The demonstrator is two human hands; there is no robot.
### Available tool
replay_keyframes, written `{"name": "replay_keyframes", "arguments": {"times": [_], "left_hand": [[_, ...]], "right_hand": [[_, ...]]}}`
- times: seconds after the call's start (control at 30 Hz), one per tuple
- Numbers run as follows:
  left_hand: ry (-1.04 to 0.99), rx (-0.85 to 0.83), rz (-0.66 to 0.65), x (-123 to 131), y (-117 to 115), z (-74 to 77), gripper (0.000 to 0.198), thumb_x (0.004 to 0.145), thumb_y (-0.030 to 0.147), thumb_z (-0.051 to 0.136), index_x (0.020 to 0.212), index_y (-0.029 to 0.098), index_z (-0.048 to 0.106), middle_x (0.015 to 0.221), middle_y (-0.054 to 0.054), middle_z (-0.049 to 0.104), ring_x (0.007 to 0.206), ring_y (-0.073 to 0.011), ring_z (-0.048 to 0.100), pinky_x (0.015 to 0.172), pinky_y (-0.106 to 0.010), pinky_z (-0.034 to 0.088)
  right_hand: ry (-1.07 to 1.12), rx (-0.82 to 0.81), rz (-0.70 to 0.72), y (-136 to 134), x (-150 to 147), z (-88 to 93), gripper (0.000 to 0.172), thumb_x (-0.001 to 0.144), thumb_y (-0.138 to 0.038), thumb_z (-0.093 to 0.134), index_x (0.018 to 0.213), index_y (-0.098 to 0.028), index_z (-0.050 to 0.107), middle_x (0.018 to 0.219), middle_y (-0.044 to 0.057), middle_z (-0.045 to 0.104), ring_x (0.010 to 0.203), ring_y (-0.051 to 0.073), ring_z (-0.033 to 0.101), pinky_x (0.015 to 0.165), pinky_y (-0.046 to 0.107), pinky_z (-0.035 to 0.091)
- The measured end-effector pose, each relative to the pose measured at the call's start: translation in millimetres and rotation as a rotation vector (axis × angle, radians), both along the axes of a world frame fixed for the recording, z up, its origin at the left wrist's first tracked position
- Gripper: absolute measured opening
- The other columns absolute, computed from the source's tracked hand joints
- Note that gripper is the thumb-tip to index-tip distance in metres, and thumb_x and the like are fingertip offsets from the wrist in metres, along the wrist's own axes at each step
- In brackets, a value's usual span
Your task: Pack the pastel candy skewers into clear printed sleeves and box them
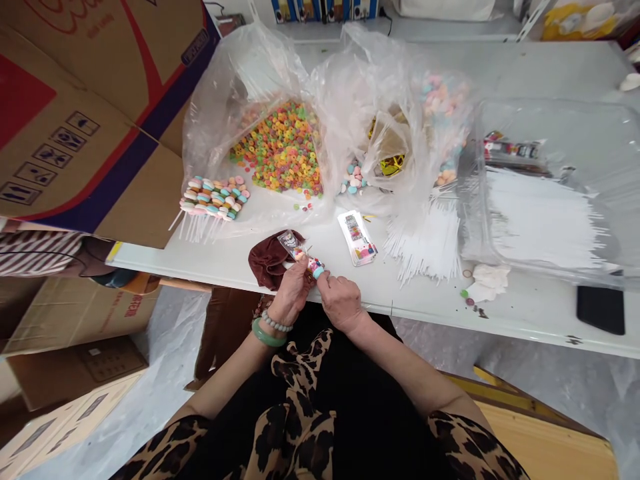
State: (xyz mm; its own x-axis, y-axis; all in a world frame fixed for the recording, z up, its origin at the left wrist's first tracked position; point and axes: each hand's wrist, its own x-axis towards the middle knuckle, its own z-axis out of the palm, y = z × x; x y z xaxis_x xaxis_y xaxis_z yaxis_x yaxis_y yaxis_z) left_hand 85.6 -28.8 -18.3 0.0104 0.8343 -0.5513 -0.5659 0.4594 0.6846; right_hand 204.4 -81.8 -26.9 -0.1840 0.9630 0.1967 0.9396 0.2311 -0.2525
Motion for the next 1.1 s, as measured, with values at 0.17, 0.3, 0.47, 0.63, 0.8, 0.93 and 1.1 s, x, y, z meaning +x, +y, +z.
{"name": "replay_keyframes", "arguments": {"times": [0.17, 0.3, 0.47, 0.63, 0.8, 0.93, 1.1], "left_hand": [[0.001, -0.054, -0.055, -7, 6, 2.1, 0.041, 0.067, 0.049, 0.078, 0.079, 0.014, 0.061, 0.075, -0.003, 0.066, 0.066, -0.0129, 0.06, 0.067, -0.029, 0.05], [0.014, 0.06, -0.095, -18, 15, 10.0, 0.038, 0.067, 0.046, 0.078, 0.084, 0.015, 0.066, 0.08, -0.003, 0.066, 0.073, -0.0147, 0.061, 0.07, -0.03, 0.05], [-0.003, 0.119, -0.228, -19, 16, 17.0, 0.039, 0.072, 0.049, 0.075, 0.085, 0.012, 0.07, 0.079, -0.004, 0.064, 0.071, -0.0126, 0.057, 0.066, -0.026, 0.047], [-0.093, 0.139, -0.26, -10, 11, 12.1, 0.038, 0.073, 0.05, 0.074, 0.077, 0.012, 0.067, 0.077, -0.004, 0.064, 0.069, -0.0128, 0.057, 0.064, -0.026, 0.046], [-0.124, 0.114, -0.267, 2, 4, 4.7, 0.045, 0.072, 0.056, 0.071, 0.081, 0.012, 0.066, 0.078, -0.005, 0.064, 0.066, -0.0132, 0.056, 0.058, -0.026, 0.046], [-0.094, 0.075, -0.28, 8, 0, 4.2, 0.05, 0.072, 0.061, 0.069, 0.083, 0.012, 0.065, 0.08, -0.007, 0.065, 0.069, -0.0153, 0.059, 0.062, -0.028, 0.049], [-0.101, 0.04, -0.321, 8, 0, 4.4, 0.051, 0.074, 0.062, 0.066, 0.085, 0.013, 0.066, 0.081, -0.008, 0.066, 0.072, -0.0167, 0.061, 0.064, -0.029, 0.051]], "right_hand": [[0.256, -0.246, -0.128, 9, 6, 9.1, 0.025, 0.096, -0.028, 0.041, 0.096, -0.021, 0.065, 0.075, 0.005, 0.069, 0.069, 0.017, 0.059, 0.059, 0.029, 0.03], [0.802, -0.56, -0.203, 22, 17, 14.8, 0.018, 0.087, -0.041, 0.053, 0.094, -0.025, 0.06, 0.071, -0.002, 0.067, 0.062, 0.015, 0.058, 0.061, 0.026, 0.038], [1.516, -0.866, -0.247, 29, 13, 19.1, 0.024, 0.07, -0.041, 0.066, 0.08, -0.021, 0.056, 0.057, -0.005, 0.06, 0.042, 0.008, 0.043, 0.043, 0.021, 0.028], [1.552, -0.73, -0.336, 24, -4, 20.8, 0.02, 0.067, -0.036, 0.067, 0.066, -0.021, 0.054, 0.048, -0.006, 0.053, 0.04, 0.007, 0.035, 0.041, 0.022, 0.021], [1.507, -0.496, -0.374, 26, -8, 11.4, 0.021, 0.067, -0.031, 0.065, 0.054, -0.022, 0.051, 0.042, -0.006, 0.045, 0.056, 0.013, 0.05, 0.059, 0.025, 0.039], [1.583, -0.447, -0.397, 30, -7, 0.4, 0.024, 0.067, -0.03, 0.065, 0.052, -0.022, 0.049, 0.038, -0.008, 0.039, 0.059, 0.013, 0.051, 0.073, 0.028, 0.043], [1.631, -0.554, -0.444, 30, -6, 0.1, 0.025, 0.065, -0.035, 0.066, 0.054, -0.021, 0.048, 0.038, -0.009, 0.039, 0.042, 0.008, 0.031, 0.049, 0.023, 0.032]]}}
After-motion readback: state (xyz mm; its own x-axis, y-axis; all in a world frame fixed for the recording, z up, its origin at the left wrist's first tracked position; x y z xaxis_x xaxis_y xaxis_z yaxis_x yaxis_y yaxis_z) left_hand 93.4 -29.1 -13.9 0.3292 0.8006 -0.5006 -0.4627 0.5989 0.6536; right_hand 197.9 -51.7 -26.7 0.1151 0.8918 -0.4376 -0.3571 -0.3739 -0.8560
